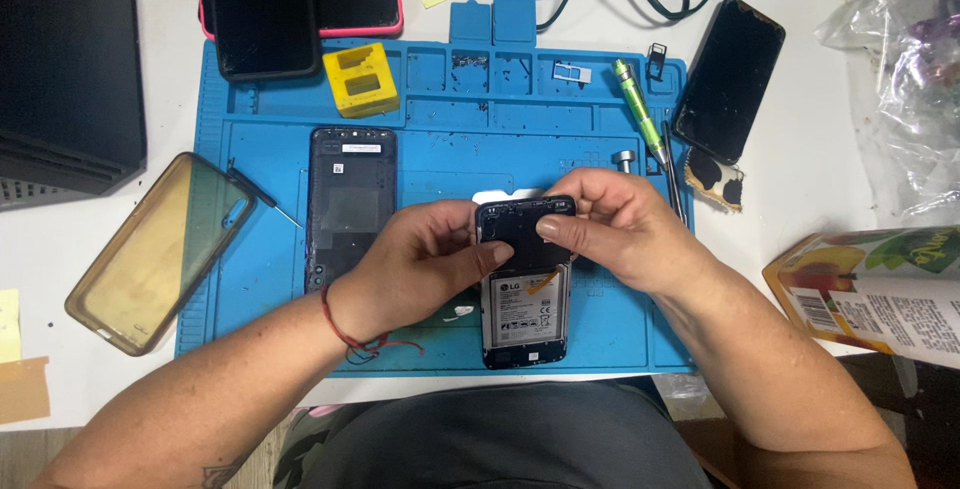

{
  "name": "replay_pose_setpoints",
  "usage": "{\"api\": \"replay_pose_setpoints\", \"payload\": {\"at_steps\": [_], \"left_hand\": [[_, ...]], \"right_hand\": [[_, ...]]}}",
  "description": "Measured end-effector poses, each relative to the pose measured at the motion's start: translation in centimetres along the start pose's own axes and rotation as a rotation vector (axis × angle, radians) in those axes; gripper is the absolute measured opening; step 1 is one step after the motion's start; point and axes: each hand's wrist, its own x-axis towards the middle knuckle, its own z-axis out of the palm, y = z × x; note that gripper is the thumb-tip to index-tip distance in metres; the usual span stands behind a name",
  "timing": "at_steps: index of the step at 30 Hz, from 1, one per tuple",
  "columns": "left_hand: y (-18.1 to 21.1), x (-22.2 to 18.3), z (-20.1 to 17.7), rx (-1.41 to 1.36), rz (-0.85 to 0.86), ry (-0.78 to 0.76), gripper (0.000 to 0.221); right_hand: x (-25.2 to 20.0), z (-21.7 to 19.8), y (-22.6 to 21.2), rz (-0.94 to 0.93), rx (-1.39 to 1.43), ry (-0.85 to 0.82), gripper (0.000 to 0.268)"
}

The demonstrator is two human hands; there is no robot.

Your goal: The person uses a screwdriver to remove screws from a disassembled smartphone on a blue work mat. They then lift and remove a small black metal bracket from the top of the phone's internal assembly.

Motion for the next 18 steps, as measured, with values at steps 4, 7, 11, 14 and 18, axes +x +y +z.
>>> {"api": "replay_pose_setpoints", "payload": {"at_steps": [4,7,11,14,18], "left_hand": [[0.5,0.1,0.2,0.01,0.053,0.031,0.01],[0.3,0.0,0.0,-0.005,0.044,0.054,0.012],[0.6,-0.2,-0.5,-0.043,-0.03,0.092,0.012],[0.9,-0.1,-0.8,-0.099,-0.13,0.167,0.015],[-0.4,-0.1,-1.6,-0.038,-0.07,0.214,0.017]], "right_hand": [[-0.1,0.4,-0.7,-0.022,-0.002,0.004,0.013],[0.0,0.3,-1.5,-0.011,0.018,-0.048,0.015],[0.1,1.7,-3.0,-0.037,-0.03,-0.057,0.012],[0.2,2.2,-2.8,-0.067,-0.012,-0.04,0.009],[0.3,2.1,-0.9,-0.08,-0.019,-0.036,0.008]]}}
